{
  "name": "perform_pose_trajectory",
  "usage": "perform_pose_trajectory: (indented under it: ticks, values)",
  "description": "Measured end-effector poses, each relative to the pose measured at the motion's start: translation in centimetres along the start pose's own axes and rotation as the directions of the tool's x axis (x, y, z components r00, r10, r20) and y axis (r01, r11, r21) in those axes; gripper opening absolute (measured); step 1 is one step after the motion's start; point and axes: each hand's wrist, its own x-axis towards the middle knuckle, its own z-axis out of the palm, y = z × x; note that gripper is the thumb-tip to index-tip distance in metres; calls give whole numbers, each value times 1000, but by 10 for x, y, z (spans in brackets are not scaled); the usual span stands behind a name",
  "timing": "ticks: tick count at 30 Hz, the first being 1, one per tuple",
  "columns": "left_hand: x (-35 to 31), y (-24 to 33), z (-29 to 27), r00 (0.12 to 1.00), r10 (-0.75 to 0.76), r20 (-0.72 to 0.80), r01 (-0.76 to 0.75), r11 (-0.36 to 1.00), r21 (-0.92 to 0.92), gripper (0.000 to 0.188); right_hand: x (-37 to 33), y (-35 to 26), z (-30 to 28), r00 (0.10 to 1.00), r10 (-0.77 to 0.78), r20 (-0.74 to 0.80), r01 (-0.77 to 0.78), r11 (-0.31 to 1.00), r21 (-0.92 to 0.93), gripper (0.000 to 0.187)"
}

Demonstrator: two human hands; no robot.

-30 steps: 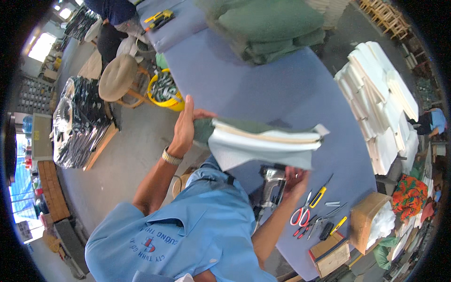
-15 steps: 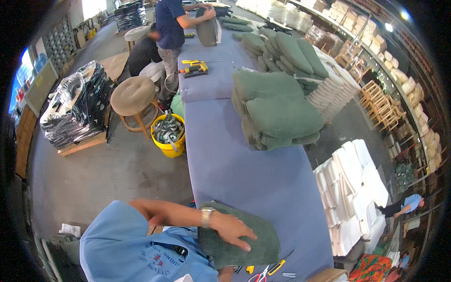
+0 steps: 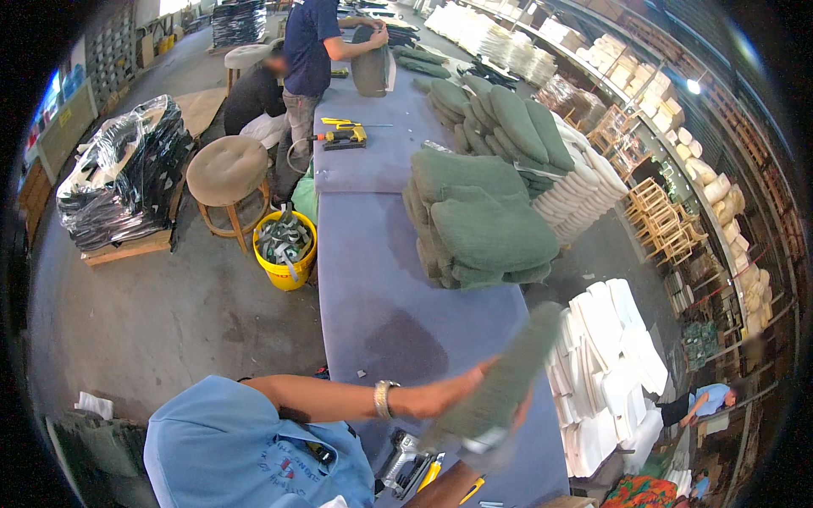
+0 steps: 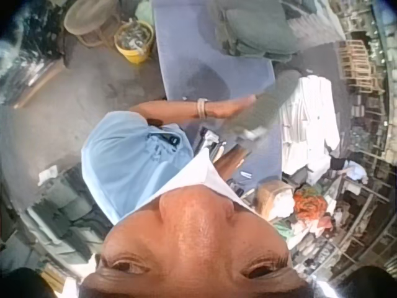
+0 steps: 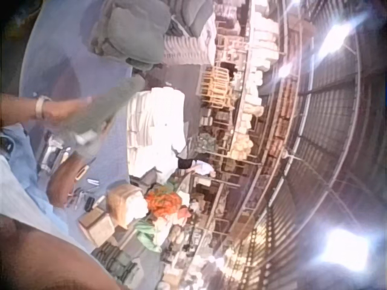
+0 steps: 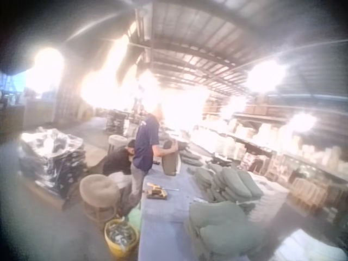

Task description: The person assembles green fabric cushions by folding the fabric over a white foam insert and securing it with a staple gun. They repeatedly trim excess fabric with a utility knife and reposition the cushion to staple different edges. Finished cushions are stacked on the table.

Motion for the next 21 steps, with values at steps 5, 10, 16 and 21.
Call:
perform_pose_trajectory:
  ticks: [5,10,16,21]
  values:
    - [-45,28,-100,836,-548,-3,309,477,-823,73,-5,52,16,962,87,257,22,919,-393,57]
    - [-101,-13,-167,614,-606,-506,539,790,-292,76,-140,118,-19,956,292,0,-259,848,-463,43]
    - [-156,-99,-238,228,-509,-830,814,568,-125,84,-254,166,-64,915,375,-148,-295,372,-880,57]
    - [-129,-115,-266,268,-393,-880,855,517,30,81,-242,159,-37,917,299,-264,-365,364,-857,67]
